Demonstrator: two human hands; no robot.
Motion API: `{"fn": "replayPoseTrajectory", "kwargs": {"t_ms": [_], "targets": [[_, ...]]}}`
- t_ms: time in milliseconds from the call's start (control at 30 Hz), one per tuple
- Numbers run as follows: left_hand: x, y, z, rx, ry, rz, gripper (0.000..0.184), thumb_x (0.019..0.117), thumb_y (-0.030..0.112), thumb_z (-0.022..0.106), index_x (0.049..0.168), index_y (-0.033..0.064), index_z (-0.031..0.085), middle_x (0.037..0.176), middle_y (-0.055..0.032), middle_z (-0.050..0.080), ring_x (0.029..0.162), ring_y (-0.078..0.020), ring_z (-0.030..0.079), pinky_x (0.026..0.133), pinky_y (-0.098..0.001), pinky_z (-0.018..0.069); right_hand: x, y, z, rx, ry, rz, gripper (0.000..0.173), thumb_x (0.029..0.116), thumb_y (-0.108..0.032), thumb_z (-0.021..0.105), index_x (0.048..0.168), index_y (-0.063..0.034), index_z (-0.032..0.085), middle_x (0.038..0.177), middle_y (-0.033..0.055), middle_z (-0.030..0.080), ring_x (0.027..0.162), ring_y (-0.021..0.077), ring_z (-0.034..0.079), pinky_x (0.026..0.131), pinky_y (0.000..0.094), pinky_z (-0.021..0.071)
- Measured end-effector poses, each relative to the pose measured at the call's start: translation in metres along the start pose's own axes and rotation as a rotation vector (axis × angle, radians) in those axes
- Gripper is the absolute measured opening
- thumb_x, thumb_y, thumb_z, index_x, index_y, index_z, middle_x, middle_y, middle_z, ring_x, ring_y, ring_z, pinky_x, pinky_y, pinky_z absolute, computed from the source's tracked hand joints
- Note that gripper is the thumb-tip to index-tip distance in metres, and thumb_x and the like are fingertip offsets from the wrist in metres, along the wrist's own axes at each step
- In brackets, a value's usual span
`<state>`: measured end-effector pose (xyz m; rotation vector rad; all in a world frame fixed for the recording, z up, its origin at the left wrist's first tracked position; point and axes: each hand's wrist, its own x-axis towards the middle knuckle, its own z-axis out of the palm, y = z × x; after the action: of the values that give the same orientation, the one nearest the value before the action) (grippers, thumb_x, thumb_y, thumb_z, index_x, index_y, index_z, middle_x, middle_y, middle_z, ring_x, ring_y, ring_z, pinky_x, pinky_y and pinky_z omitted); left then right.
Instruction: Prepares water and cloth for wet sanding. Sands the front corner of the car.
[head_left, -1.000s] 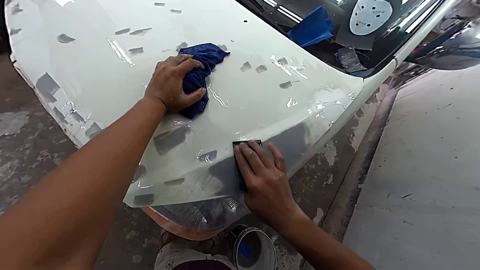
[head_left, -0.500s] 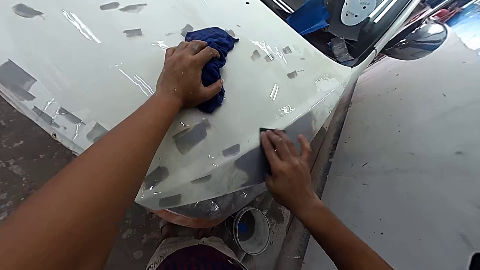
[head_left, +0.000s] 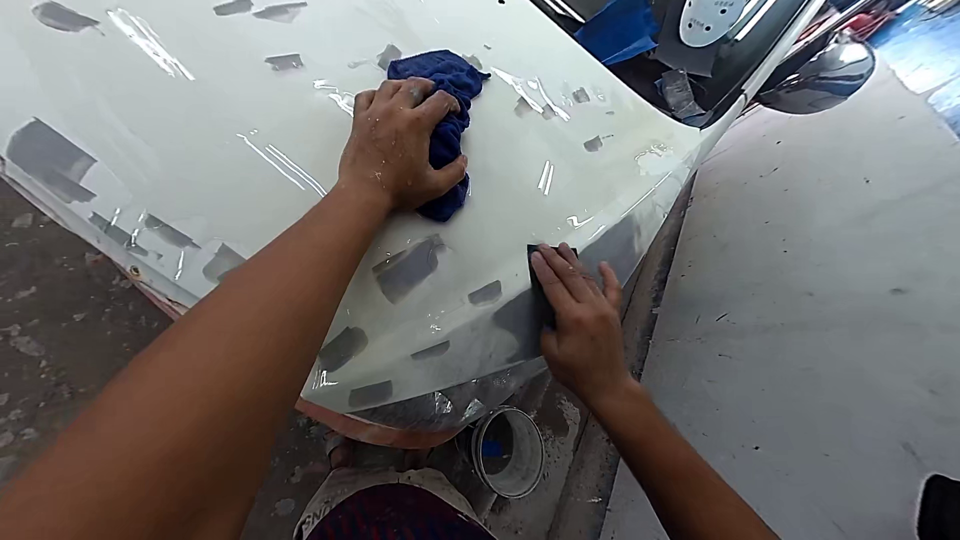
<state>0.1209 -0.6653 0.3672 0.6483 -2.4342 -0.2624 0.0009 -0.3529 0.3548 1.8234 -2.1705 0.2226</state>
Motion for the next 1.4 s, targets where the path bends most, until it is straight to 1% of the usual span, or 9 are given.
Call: {"fn": "replayPoseTrajectory", "kwargs": {"t_ms": [200, 333, 467, 633, 800, 933, 1067, 1267, 1400], "targets": [[0.003, 0.0, -0.001, -0.003, 0.001, 0.01, 0.07, 0.0821, 0.071, 0.052, 0.136, 0.0259, 0.062, 0.146, -0.0101, 0.056, 0.139, -0.0319, 0.048, 0.105, -0.0617, 0.0369, -0.005, -0.008, -0.001, 0.023, 0.006, -0.111, 0.058, 0.0899, -0.016, 0.051, 0.148, -0.0182, 0.058, 0.155, -0.0015, 0.052, 0.148, 0.0194, 0.042, 0.118, 0.065, 0.0266], [0.0, -0.001, 0.0, -0.006, -0.001, 0.002, 0.069, 0.0815, 0.07, 0.053, 0.135, 0.0262, 0.062, 0.146, -0.009, 0.056, 0.138, -0.0312, 0.048, 0.105, -0.0612, 0.0371, -0.007, -0.041, -0.004, -0.014, -0.044, -0.023, 0.067, 0.0838, -0.013, 0.058, 0.151, -0.007, 0.052, 0.158, 0.0083, 0.048, 0.151, 0.029, 0.037, 0.117, 0.0715, 0.0223], [0.002, 0.0, -0.001, 0.0, -0.006, 0.006, 0.071, 0.0819, 0.071, 0.052, 0.136, 0.0262, 0.061, 0.147, -0.0098, 0.056, 0.139, -0.0314, 0.048, 0.105, -0.0612, 0.0371, -0.012, -0.051, 0.0, 0.026, -0.03, -0.136, 0.063, 0.085, -0.012, 0.059, 0.147, -0.0205, 0.058, 0.156, -0.0041, 0.051, 0.149, 0.0189, 0.04, 0.119, 0.0652, 0.0269], [0.0, 0.0, -0.001, 0.002, -0.004, 0.004, 0.07, 0.0811, 0.07, 0.053, 0.135, 0.0266, 0.062, 0.146, -0.009, 0.056, 0.138, -0.0311, 0.048, 0.104, -0.0605, 0.0379, -0.008, -0.06, 0.001, -0.055, -0.045, -0.013, 0.067, 0.0864, -0.011, 0.06, 0.152, -0.0067, 0.05, 0.16, 0.0094, 0.044, 0.152, 0.0314, 0.035, 0.117, 0.0728, 0.0221], [0.002, 0.001, -0.001, 0.009, -0.006, 0.015, 0.07, 0.0821, 0.07, 0.053, 0.135, 0.0256, 0.062, 0.146, -0.0109, 0.056, 0.138, -0.0329, 0.049, 0.104, -0.0616, 0.0385, -0.011, -0.061, 0.002, 0.004, -0.012, -0.121, 0.058, 0.0891, -0.01, 0.058, 0.146, -0.0226, 0.06, 0.155, -0.0054, 0.052, 0.149, 0.0194, 0.04, 0.118, 0.0662, 0.0257], [0.0, 0.0, -0.003, 0.005, -0.01, 0.007, 0.07, 0.0819, 0.07, 0.053, 0.135, 0.0251, 0.062, 0.145, -0.0109, 0.056, 0.137, -0.0329, 0.049, 0.104, -0.0613, 0.0381, -0.011, -0.08, 0.001, -0.043, -0.031, -0.021, 0.061, 0.0872, -0.012, 0.06, 0.148, -0.0105, 0.056, 0.159, 0.0072, 0.048, 0.15, 0.0324, 0.037, 0.116, 0.0722, 0.0225], [0.003, 0.001, -0.005, 0.002, -0.008, 0.026, 0.071, 0.0827, 0.07, 0.053, 0.136, 0.0227, 0.062, 0.146, -0.0121, 0.056, 0.137, -0.0343, 0.05, 0.104, -0.062, 0.0378, -0.013, -0.077, 0.003, 0.017, -0.004, -0.106, 0.056, 0.0898, -0.01, 0.06, 0.145, -0.0215, 0.061, 0.155, -0.0054, 0.052, 0.149, 0.021, 0.04, 0.119, 0.0651, 0.0267], [0.002, 0.0, -0.003, 0.005, -0.001, 0.023, 0.071, 0.082, 0.07, 0.053, 0.134, 0.024, 0.062, 0.145, -0.0115, 0.057, 0.135, -0.0344, 0.05, 0.103, -0.0624, 0.0383, -0.006, -0.067, -0.004, -0.089, -0.06, 0.033, 0.065, 0.0878, -0.013, 0.06, 0.152, -0.0078, 0.051, 0.16, 0.0092, 0.046, 0.151, 0.0312, 0.036, 0.117, 0.0725, 0.0196], [0.003, 0.0, -0.002, 0.007, 0.0, 0.029, 0.071, 0.0828, 0.07, 0.052, 0.135, 0.0237, 0.062, 0.145, -0.0114, 0.056, 0.136, -0.0339, 0.05, 0.104, -0.0615, 0.0381, -0.009, -0.058, -0.001, -0.047, -0.02, -0.066, 0.059, 0.0912, -0.01, 0.058, 0.149, -0.0209, 0.057, 0.157, -0.0043, 0.05, 0.15, 0.021, 0.039, 0.118, 0.0655, 0.0254]]}}
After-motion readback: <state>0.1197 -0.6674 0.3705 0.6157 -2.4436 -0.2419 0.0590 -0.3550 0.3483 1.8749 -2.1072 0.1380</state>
